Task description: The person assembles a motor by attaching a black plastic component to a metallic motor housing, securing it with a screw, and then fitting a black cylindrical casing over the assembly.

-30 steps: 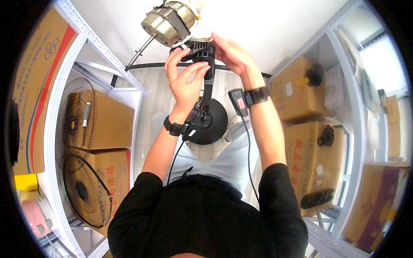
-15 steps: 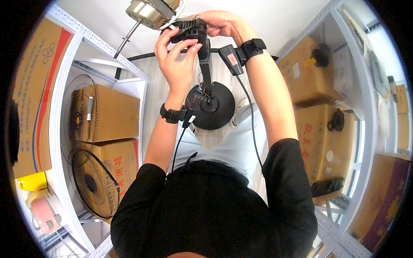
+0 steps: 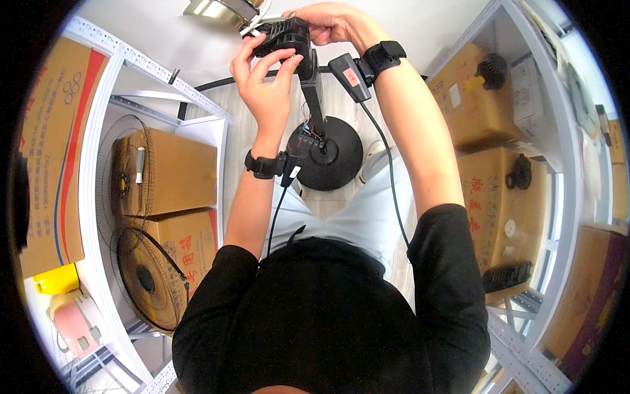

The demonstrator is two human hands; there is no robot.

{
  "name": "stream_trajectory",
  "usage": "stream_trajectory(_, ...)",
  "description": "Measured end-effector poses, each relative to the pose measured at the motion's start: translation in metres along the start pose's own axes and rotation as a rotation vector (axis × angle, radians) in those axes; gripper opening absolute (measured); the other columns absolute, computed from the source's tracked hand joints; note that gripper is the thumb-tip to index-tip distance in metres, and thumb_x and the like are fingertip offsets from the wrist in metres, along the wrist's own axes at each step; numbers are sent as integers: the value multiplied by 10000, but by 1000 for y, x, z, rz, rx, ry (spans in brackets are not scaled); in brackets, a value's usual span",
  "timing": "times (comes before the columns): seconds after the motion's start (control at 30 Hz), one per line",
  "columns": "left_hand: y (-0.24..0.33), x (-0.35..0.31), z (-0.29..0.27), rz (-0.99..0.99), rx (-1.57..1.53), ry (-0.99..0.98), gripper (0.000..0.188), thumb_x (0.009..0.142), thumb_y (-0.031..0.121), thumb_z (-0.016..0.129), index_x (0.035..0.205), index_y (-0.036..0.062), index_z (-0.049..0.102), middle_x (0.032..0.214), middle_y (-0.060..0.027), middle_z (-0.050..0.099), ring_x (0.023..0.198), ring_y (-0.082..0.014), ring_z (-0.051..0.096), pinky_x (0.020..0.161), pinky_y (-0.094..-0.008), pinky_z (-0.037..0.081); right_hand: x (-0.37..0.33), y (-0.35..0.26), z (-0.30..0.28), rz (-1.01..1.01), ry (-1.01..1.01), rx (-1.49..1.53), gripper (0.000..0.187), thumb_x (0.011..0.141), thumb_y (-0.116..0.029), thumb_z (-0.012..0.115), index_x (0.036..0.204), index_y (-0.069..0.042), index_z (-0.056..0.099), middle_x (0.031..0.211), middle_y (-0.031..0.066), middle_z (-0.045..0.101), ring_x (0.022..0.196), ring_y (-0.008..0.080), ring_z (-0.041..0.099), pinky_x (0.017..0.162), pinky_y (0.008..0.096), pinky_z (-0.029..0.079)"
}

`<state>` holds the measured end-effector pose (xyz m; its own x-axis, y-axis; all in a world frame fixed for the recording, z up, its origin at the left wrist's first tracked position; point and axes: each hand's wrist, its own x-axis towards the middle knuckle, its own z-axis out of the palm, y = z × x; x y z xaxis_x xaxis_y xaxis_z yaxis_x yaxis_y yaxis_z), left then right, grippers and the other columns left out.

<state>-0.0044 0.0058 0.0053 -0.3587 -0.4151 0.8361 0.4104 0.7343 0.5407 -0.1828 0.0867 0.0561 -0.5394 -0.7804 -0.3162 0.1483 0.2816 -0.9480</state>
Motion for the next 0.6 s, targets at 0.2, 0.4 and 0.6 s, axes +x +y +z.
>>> stream_trajectory(0.2, 0, -1, 1, 11, 7, 12, 143, 686, 138, 836, 812, 146, 770, 1213, -32, 578, 1226, -276, 462, 1014, -396, 382, 3, 1, -3, 35, 3, 27, 202, 989, -280, 525, 984, -140, 671, 559, -121, 423, 410, -27, 270, 363, 126, 193)
stream_trajectory(0.4, 0, -1, 2, 12, 32, 12, 141, 680, 131, 836, 803, 146, 769, 1206, -29, 579, 1217, -274, 468, 1015, -398, 376, 9, -2, -14, 113, -90, 15, 259, 988, -302, 527, 803, -143, 615, 539, -121, 388, 415, -18, 260, 375, 154, 177)
stream_trajectory(0.6, 4, 0, 5, 22, 41, 22, 137, 680, 120, 831, 798, 142, 765, 1207, -23, 572, 1217, -275, 462, 1019, -400, 370, 8, -40, -6, 277, -135, -247, 418, 987, -408, 511, 664, -145, 477, 502, -54, 431, 375, 56, 366, 325, 195, 267)
